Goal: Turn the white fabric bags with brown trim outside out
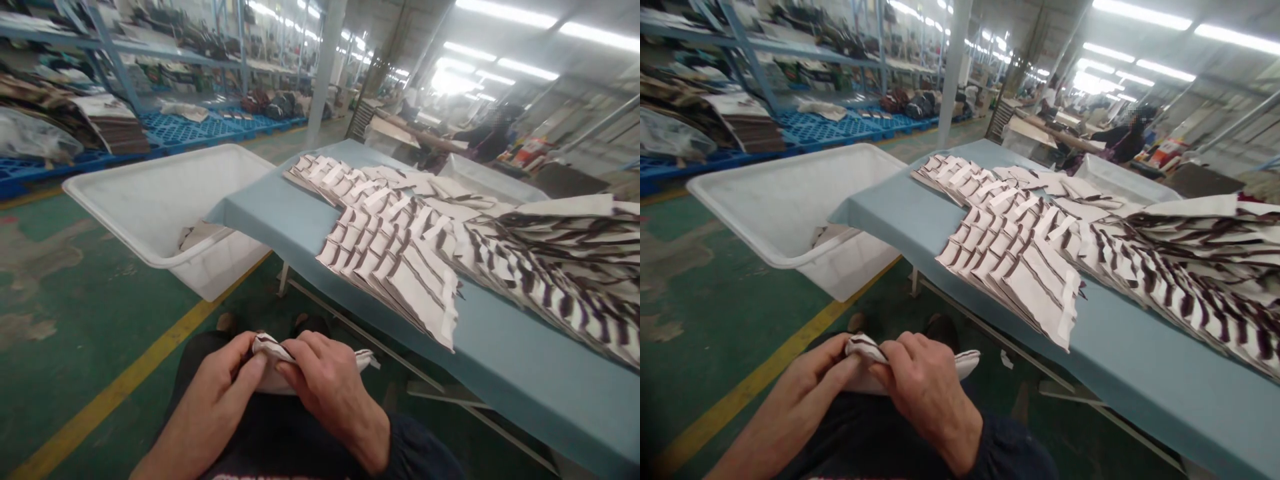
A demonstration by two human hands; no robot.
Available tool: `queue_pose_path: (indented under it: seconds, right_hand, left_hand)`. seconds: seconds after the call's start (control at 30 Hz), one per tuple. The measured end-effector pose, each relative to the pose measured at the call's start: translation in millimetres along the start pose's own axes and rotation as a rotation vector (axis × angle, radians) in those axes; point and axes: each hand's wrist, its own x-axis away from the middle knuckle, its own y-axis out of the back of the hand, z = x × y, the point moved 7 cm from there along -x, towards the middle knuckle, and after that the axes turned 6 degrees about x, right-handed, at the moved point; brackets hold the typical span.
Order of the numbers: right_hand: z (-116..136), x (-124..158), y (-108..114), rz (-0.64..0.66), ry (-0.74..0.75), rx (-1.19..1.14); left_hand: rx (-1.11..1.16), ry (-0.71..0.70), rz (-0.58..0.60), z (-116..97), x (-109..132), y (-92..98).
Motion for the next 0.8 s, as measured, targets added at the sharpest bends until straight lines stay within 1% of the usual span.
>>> queue_pose_path:
  seconds: [0.1, 0.2, 0.3, 0.37, 0.43, 0.5, 0.57, 0.67, 0.73, 0.8]
  right_hand:
    - [-12.8, -1.1, 0.2, 0.14, -0.236, -0.28]
    - [-24.9, -3.8, 5.9, 0.311, -0.486, -0.57]
    - [-26.9, -10.9, 11.7, 0.449, -0.624, -0.781]
    - [-26.1, -17.2, 12.7, 0.489, -0.67, -0.864]
    - [-26.4, -23.5, 10.9, 0.489, -0.697, -0.917]
    - [-27.5, -28.9, 6.5, 0.473, -0.707, -0.997]
    - [-28.0, -31.9, -0.4, 0.485, -0.714, -1.112]
    - [-27.2, -30.1, -12.9, 0.595, -0.744, -1.259]
    - [-27.4, -26.9, -19.1, 0.675, -0.765, -1.282]
    - [-28.6, -24.7, -22.5, 0.722, -0.774, -1.268]
  left_hand:
    - [0.034, 0.01, -0.016, 1.4, -6.5, 4.1]
    - [0.035, 0.024, 0.014, -1.5, -8.9, 8.8]
    - [0.011, 0.017, 0.008, -12.8, -9.2, 14.9]
    - [-0.039, 0.005, -0.006, -22.8, -9.6, 16.2]
    - [-0.083, -0.012, -0.018, -33.2, -10.9, 15.0]
    - [-0.1, -0.037, -0.032, -42.4, -12.9, 13.4]
    - [-0.107, -0.059, -0.047, -48.2, -14.4, 12.7]
    - [-0.123, -0.055, -0.004, -46.9, -13.8, 8.8]
    - [-0.14, -0.036, 0.012, -42.5, -11.8, 7.2]
    - [-0.154, -0.023, -0.008, -39.5, -9.9, 7.7]
